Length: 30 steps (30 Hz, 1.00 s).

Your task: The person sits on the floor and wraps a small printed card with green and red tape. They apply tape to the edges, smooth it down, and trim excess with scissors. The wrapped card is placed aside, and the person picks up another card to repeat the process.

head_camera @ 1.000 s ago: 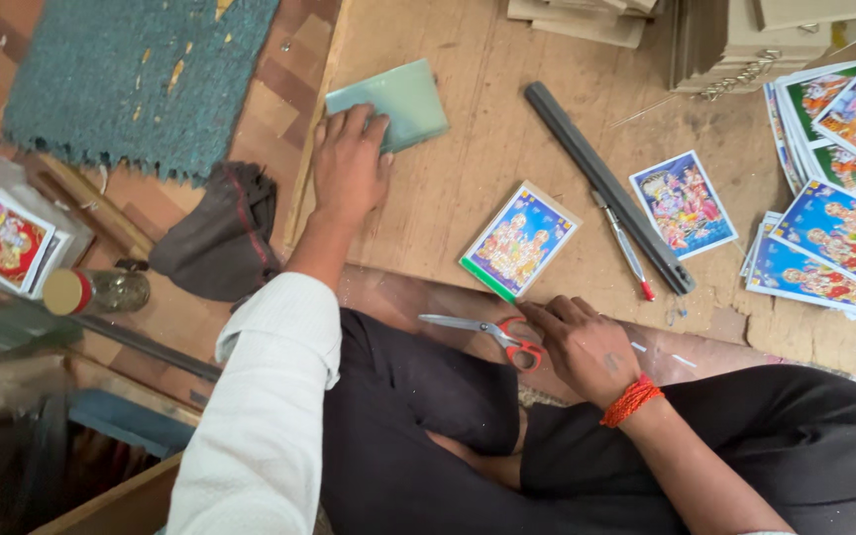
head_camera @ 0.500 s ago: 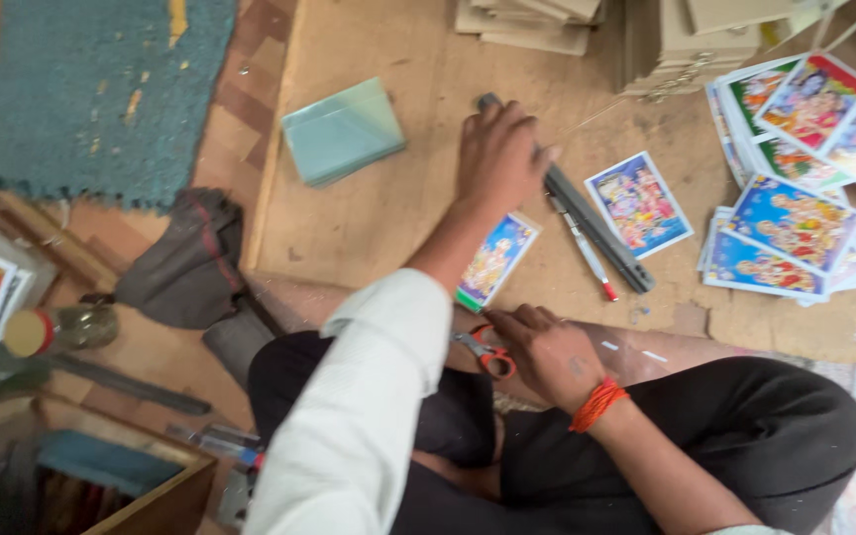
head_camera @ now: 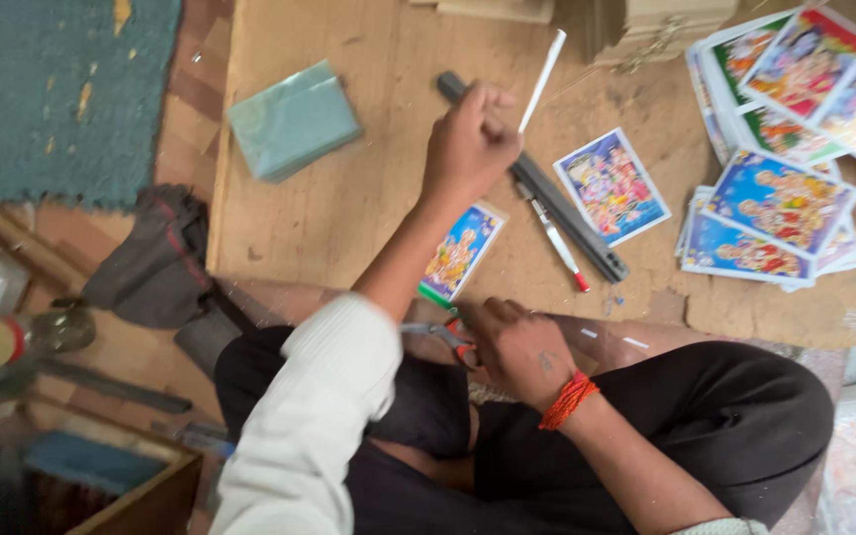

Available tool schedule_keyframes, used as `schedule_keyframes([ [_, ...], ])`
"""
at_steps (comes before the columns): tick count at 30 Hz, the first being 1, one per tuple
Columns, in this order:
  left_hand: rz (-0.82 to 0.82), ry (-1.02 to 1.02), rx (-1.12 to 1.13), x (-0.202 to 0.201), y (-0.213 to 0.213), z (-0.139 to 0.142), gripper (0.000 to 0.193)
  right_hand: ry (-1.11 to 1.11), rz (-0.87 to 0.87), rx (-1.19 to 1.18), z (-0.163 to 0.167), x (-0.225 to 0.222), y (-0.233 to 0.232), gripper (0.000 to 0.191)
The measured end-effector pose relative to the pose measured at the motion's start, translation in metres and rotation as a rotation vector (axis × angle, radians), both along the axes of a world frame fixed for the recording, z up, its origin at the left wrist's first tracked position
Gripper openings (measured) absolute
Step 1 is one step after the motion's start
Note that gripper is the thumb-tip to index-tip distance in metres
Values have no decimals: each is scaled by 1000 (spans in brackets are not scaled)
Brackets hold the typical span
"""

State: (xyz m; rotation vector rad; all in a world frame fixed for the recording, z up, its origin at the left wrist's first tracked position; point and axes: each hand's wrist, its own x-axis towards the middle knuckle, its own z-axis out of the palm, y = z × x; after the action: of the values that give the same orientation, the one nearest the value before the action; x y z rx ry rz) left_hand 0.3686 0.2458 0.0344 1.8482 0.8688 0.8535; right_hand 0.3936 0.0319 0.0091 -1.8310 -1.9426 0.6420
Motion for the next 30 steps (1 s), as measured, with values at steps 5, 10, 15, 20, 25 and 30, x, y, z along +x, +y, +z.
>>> schedule_keyframes([
  [5, -89, 264, -6, -126, -85, -16, 19, 173, -183, 2, 0, -3, -2, 33],
  [10, -102, 239, 85, -178, -144, -37, 23, 139, -190, 35, 2, -13, -3, 31],
  [15, -43, 258, 101, -178, -150, -50, 25, 133, -193, 18, 10, -23, -1, 58],
  [20, -35, 336, 127, -177, -154, -53, 28, 122, -219, -33, 11, -26, -1, 62],
  [25, -13, 383, 185, -173, -158, -57, 32, 162, -131, 64, 10, -28, -3, 64],
  [30, 16, 343, 237, -171, -161, -58, 29, 136, -75, 131, 11, -29, -6, 61],
])
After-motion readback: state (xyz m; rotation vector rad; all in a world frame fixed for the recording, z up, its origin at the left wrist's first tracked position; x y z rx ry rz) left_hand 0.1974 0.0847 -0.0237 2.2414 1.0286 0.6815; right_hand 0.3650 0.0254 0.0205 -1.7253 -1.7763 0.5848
